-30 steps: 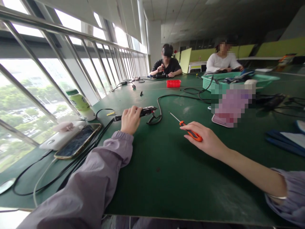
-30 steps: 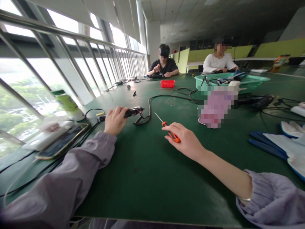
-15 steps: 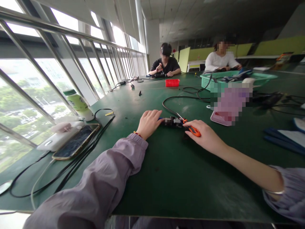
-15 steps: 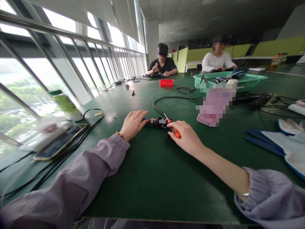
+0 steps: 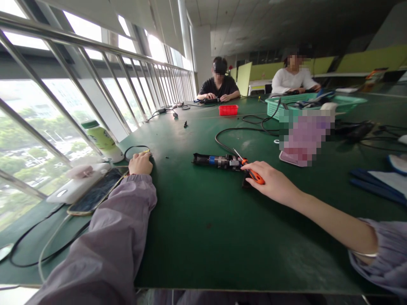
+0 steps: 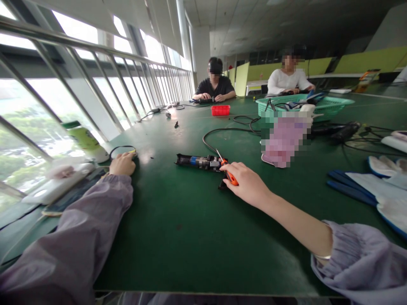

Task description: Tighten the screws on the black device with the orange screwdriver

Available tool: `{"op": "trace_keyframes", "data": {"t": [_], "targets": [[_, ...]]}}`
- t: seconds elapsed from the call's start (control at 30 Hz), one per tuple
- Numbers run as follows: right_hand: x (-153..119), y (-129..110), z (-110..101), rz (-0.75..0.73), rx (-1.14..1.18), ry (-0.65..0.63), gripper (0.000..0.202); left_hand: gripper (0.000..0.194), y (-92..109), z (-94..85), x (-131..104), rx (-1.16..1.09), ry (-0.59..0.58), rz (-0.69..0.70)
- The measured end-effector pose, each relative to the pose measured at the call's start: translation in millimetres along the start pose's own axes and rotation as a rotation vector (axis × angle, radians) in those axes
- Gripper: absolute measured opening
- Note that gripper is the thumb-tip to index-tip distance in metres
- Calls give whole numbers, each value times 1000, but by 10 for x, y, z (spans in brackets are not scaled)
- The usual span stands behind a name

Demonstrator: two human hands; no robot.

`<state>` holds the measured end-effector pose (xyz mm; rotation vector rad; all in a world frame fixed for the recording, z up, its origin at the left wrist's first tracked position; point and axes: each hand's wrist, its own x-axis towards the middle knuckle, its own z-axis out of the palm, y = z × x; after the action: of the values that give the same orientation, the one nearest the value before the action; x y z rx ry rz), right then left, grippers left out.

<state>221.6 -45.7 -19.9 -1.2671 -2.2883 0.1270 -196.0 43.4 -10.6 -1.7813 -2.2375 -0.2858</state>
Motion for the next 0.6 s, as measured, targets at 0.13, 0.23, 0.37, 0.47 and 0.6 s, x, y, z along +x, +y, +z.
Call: {"op": "trace_keyframes", "data": {"t": [0.13,0.23,0.37,0.47,0.6], "targets": [[5,-11,-14,6,-18,-24,30,44,60,5,-13,57,32,-24],[6,-37,-29,25,-28,-39,30,45,68,-1,-18,90,20,-22],[8,-42,-32,36,-47,-65,31,43,68,-20,-16,102,46,16],[9,-30,-26,34,-55,-76,32,39,102,-43,-22,110,70,57],[10,-26,-24,25,-58,-69,31,40,169,-37,-17,68,33,143]]}}
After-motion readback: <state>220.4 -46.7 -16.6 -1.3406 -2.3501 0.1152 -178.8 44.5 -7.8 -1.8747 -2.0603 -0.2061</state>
